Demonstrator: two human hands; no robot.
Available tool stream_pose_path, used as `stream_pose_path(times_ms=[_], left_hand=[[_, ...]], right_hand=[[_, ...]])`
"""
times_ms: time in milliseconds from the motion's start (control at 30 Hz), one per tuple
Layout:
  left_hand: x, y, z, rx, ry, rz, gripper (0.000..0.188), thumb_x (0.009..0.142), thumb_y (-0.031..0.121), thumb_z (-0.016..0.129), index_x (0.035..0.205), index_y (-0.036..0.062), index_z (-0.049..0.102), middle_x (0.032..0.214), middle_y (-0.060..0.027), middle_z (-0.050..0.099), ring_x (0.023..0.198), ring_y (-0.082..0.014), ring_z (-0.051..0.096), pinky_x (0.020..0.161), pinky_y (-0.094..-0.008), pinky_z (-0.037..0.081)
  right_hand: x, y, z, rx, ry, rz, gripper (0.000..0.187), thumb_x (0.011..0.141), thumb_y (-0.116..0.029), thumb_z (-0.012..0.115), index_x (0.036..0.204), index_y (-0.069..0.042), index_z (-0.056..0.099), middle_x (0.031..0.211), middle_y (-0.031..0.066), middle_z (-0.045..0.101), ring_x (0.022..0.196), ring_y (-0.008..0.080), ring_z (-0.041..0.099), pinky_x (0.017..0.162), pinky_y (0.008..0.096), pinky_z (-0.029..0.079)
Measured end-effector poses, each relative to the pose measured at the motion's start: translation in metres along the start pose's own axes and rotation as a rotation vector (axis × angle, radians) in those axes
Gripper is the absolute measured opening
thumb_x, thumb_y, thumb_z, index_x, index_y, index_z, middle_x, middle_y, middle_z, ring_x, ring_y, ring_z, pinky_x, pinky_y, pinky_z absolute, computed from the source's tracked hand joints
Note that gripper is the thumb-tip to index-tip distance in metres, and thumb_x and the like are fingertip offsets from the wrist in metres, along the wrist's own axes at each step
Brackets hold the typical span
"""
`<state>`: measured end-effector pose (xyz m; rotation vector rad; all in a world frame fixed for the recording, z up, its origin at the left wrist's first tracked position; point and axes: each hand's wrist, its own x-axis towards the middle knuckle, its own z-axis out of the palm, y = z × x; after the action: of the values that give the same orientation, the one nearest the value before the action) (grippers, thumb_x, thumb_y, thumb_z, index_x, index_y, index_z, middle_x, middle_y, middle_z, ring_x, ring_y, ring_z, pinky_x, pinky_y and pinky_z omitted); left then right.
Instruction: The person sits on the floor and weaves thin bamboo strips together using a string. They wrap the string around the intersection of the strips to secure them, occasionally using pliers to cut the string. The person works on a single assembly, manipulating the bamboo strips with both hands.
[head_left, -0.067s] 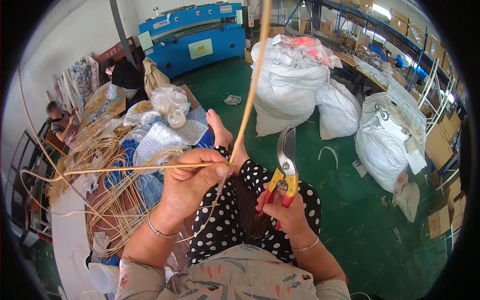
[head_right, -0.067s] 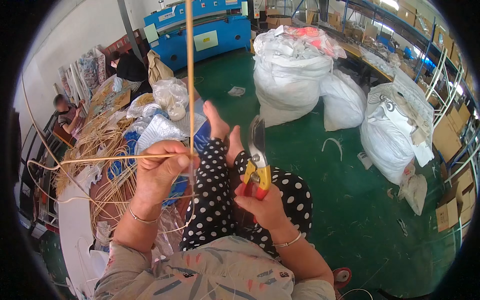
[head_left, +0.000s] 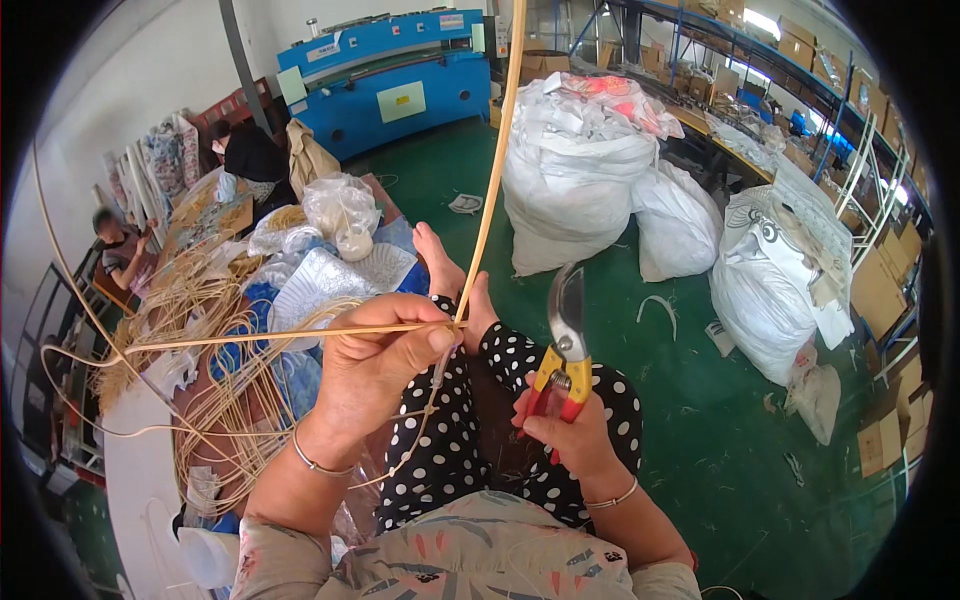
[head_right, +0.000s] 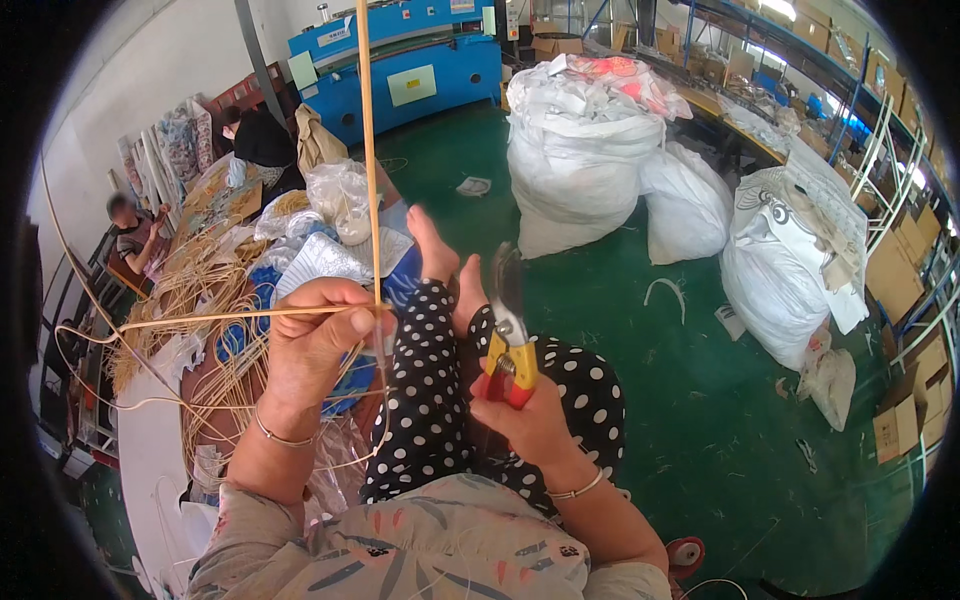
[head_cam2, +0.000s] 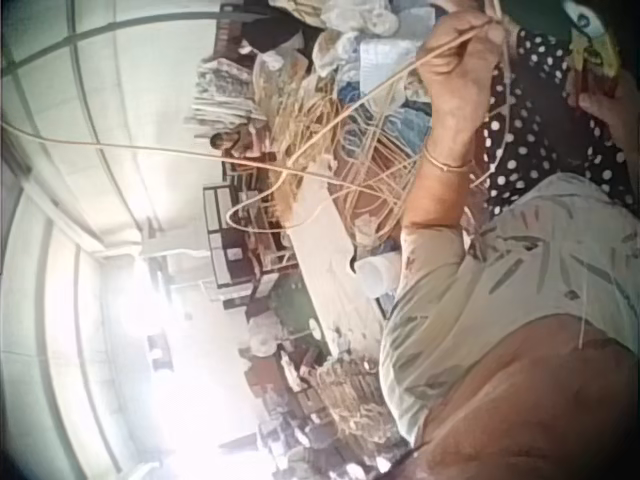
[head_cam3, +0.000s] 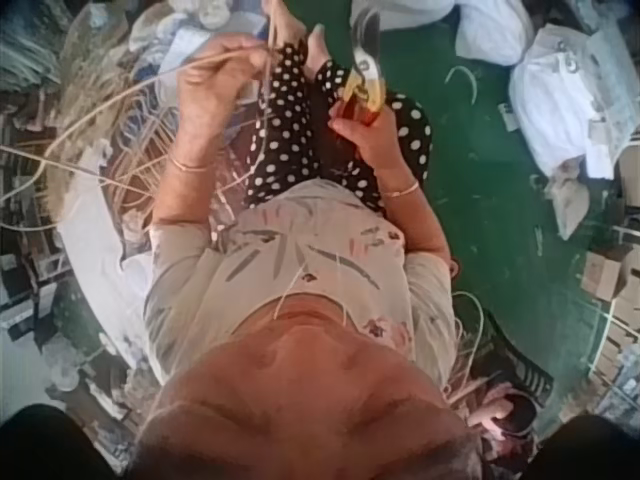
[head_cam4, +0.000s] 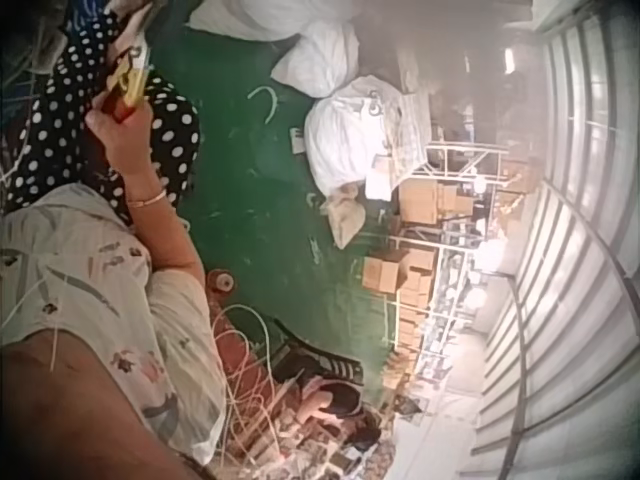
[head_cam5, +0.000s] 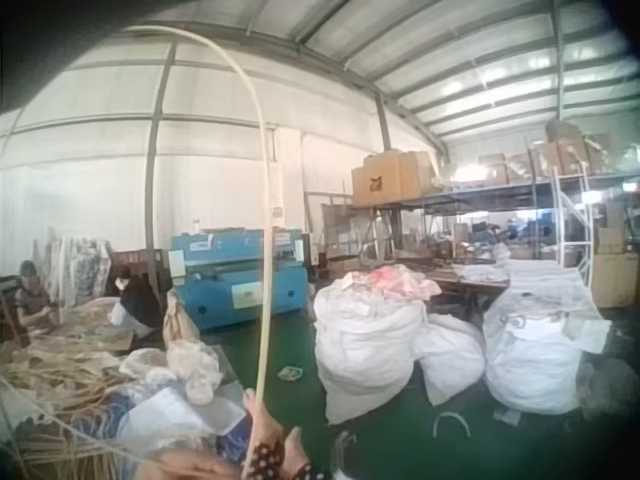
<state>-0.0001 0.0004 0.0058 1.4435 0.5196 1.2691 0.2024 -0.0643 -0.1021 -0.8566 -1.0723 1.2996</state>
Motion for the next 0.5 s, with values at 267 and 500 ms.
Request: stream_pose_path(times_ms=[267, 500], left_hand=[[0.017, 0.01, 0.002, 0.272, 0.033, 0.117, 0.014, 0.071, -0.004, 0.059, 0.085, -0.0001, 0.06, 0.079, -0.0066, 0.061, 0.069, -0.0137, 0.058, 0.062, -0.0237, 0.047], [0.039, 0.023, -0.095, 0.464, 0.114, 0.255, 0.022, 0.081, 0.023, 0.062, 0.084, 0.0017, 0.059, 0.078, -0.0055, 0.056, 0.071, -0.0137, 0.051, 0.068, -0.0266, 0.04]], right_hand=[[-0.026, -0.006, -0.012, -0.39, 0.106, -0.058, 0.036, 0.069, -0.002, 0.068, 0.103, -0.001, 0.053, 0.085, 0.0017, 0.057, 0.075, 0.0065, 0.054, 0.069, 0.0206, 0.045], [-0.141, -0.02, -0.122, -0.965, 0.748, 0.277, 0.057, 0.064, -0.031, 0.071, 0.111, -0.002, 0.054, 0.092, 0.0178, 0.062, 0.085, 0.0296, 0.06, 0.075, 0.0357, 0.046]])
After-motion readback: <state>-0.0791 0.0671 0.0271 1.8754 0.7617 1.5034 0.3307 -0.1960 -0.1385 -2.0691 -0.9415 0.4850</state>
